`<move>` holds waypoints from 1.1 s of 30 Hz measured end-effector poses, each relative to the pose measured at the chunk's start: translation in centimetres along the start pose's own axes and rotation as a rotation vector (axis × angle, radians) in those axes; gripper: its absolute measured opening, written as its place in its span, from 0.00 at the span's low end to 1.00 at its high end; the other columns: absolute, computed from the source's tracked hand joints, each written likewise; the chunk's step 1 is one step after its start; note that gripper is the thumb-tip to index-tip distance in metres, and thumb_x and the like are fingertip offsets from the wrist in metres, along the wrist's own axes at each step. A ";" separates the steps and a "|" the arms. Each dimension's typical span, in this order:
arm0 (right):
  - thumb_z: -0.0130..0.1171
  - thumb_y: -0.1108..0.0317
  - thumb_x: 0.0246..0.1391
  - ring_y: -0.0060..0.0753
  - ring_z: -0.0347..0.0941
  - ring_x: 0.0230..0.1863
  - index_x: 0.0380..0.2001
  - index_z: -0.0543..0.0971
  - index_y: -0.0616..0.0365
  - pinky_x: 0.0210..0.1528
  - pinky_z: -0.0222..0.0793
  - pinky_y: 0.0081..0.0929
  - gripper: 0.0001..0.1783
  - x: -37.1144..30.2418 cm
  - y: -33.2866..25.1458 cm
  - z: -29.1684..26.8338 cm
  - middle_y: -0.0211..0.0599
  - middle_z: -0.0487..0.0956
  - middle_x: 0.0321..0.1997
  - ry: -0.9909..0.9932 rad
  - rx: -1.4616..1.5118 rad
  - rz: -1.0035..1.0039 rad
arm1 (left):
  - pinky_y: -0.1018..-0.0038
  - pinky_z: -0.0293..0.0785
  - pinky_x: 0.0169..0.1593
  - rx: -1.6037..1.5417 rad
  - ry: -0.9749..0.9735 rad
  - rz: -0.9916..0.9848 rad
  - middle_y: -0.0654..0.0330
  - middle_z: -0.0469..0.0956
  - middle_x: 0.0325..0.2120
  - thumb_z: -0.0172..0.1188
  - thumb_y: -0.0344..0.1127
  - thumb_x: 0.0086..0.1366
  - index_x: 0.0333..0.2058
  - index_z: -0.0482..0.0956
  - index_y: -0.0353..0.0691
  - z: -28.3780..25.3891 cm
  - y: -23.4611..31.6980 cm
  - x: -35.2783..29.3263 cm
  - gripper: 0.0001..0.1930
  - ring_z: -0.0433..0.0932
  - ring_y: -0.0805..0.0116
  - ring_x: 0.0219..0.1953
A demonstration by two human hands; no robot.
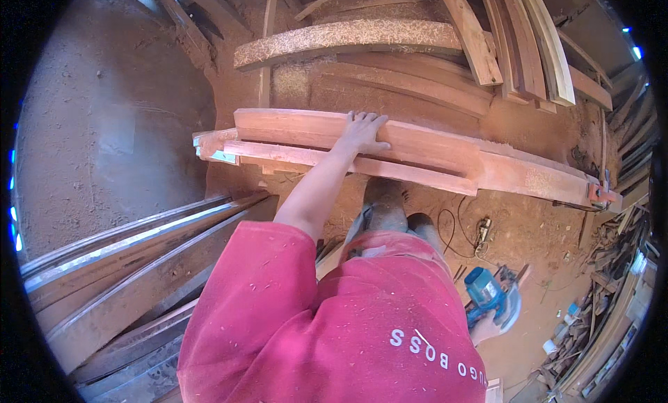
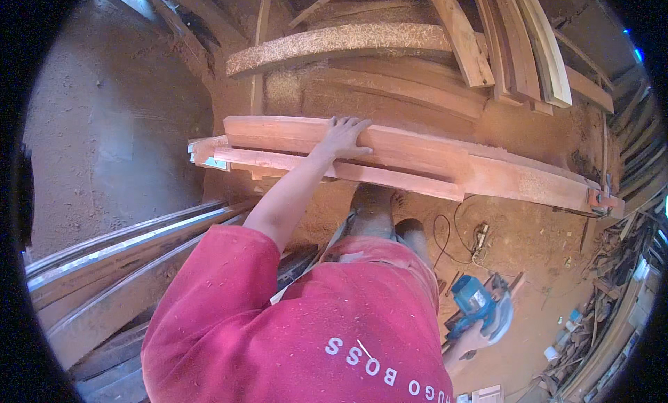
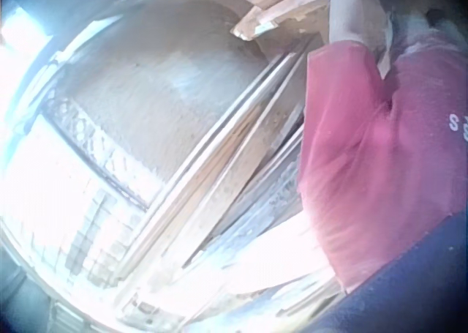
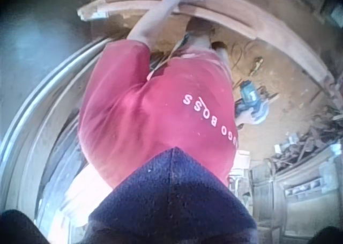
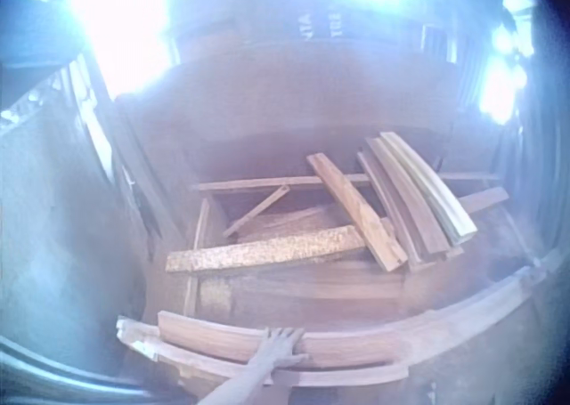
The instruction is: The person uses a circular saw to cut a piece of wood, then uses a power planer to smooth the surface of the wood.
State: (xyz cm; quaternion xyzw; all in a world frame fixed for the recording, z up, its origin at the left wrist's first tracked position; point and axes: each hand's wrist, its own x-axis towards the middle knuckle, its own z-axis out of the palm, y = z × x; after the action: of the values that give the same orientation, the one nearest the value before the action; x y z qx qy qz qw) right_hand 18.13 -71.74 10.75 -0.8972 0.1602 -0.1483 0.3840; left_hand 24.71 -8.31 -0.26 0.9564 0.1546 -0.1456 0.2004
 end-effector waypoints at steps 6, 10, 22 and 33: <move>0.61 0.70 0.46 0.44 0.79 0.39 0.41 0.80 0.73 0.45 0.73 0.39 0.19 -4.5 -5.7 2.9 0.49 0.83 0.39 0.060 -0.203 0.246 | 0.42 0.53 0.67 0.021 -0.105 0.051 0.52 0.66 0.64 0.78 0.59 0.37 0.67 0.59 0.55 -0.5 -0.4 3.5 0.58 0.61 0.47 0.67; 0.61 0.70 0.47 0.45 0.78 0.41 0.43 0.79 0.70 0.47 0.73 0.39 0.20 -4.1 -3.3 4.2 0.48 0.82 0.41 -0.024 -0.224 0.285 | 0.43 0.56 0.66 0.021 -0.198 0.113 0.52 0.64 0.65 0.78 0.62 0.32 0.67 0.58 0.54 0.5 -2.1 5.9 0.62 0.62 0.46 0.66; 0.60 0.71 0.47 0.47 0.78 0.47 0.50 0.77 0.61 0.52 0.71 0.40 0.23 -6.1 -1.7 7.4 0.47 0.81 0.48 -0.178 -0.316 0.440 | 0.47 0.64 0.61 0.215 -0.286 0.267 0.45 0.64 0.60 0.78 0.53 0.34 0.71 0.47 0.40 -1.4 -1.5 4.9 0.67 0.65 0.41 0.61; 0.56 0.76 0.48 0.52 0.75 0.56 0.59 0.74 0.44 0.61 0.66 0.41 0.32 -6.5 -0.2 9.3 0.45 0.79 0.56 -0.232 -0.441 0.532 | 0.46 0.60 0.63 0.204 -0.272 0.343 0.46 0.60 0.64 0.79 0.49 0.35 0.73 0.40 0.46 -10.5 -0.2 11.7 0.70 0.61 0.45 0.65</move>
State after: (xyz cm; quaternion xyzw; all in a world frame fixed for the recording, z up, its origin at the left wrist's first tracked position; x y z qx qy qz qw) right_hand 15.90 -63.05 3.83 -0.8962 0.3715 0.0977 0.2221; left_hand 37.61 -0.84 4.93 0.9555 -0.0539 -0.2519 0.1434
